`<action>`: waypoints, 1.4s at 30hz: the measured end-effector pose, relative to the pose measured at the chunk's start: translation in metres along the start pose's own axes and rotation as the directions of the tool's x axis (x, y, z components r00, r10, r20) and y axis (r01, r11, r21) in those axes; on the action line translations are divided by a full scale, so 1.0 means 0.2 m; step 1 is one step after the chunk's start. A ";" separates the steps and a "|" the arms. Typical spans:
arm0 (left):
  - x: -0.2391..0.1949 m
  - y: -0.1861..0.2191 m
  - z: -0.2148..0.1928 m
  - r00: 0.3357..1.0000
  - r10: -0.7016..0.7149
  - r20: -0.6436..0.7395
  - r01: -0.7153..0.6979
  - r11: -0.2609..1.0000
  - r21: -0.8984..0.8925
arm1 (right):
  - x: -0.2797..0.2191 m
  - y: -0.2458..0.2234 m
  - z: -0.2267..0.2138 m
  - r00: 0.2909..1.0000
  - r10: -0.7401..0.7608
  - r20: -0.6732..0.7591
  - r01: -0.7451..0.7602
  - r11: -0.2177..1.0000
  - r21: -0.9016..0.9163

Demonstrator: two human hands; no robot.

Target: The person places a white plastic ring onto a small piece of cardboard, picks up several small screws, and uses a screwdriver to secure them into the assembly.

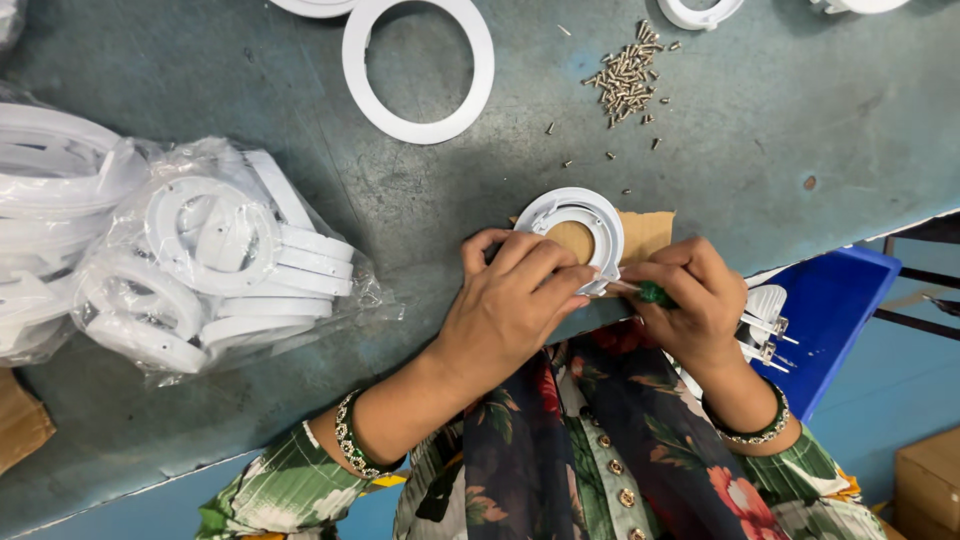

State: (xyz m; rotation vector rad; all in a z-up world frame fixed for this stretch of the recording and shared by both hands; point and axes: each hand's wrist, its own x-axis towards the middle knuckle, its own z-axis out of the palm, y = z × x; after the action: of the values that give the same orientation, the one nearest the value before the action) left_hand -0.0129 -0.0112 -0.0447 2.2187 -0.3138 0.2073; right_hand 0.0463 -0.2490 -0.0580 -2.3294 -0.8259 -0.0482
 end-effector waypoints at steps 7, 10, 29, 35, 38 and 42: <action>0.00 0.00 -0.02 1.000 0.000 -0.003 0.000 1.000 0.001 | 0.01 -0.03 -0.02 0.996 0.081 0.037 -0.080 0.997 -0.011; 0.00 0.00 -0.02 1.000 0.005 0.001 -0.005 1.000 0.001 | 0.01 -0.04 -0.02 0.995 0.096 0.025 -0.097 0.995 0.035; 0.01 0.02 -0.03 1.000 0.010 -0.005 -0.010 1.000 0.019 | -0.23 -0.10 -0.17 0.975 0.216 0.049 -0.220 0.966 0.135; 0.02 0.02 -0.02 1.000 0.002 0.017 -0.003 1.000 0.023 | -0.32 -0.14 -0.12 0.957 0.286 0.047 -0.290 0.951 0.105; 0.04 0.03 -0.03 1.000 0.014 0.019 -0.015 0.999 0.046 | -0.32 -0.16 -0.09 0.951 0.306 0.035 -0.308 0.943 0.125; 0.03 0.03 -0.03 0.999 0.013 0.035 -0.015 0.999 0.045 | -0.32 -0.15 -0.08 0.956 0.287 0.052 -0.292 0.947 0.138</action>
State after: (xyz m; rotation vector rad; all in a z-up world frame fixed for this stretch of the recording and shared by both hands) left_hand -0.0084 -0.0105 -0.0350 2.2676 -0.3464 0.1854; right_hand -0.0189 -0.2764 -0.0428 -2.2937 -0.4762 0.1695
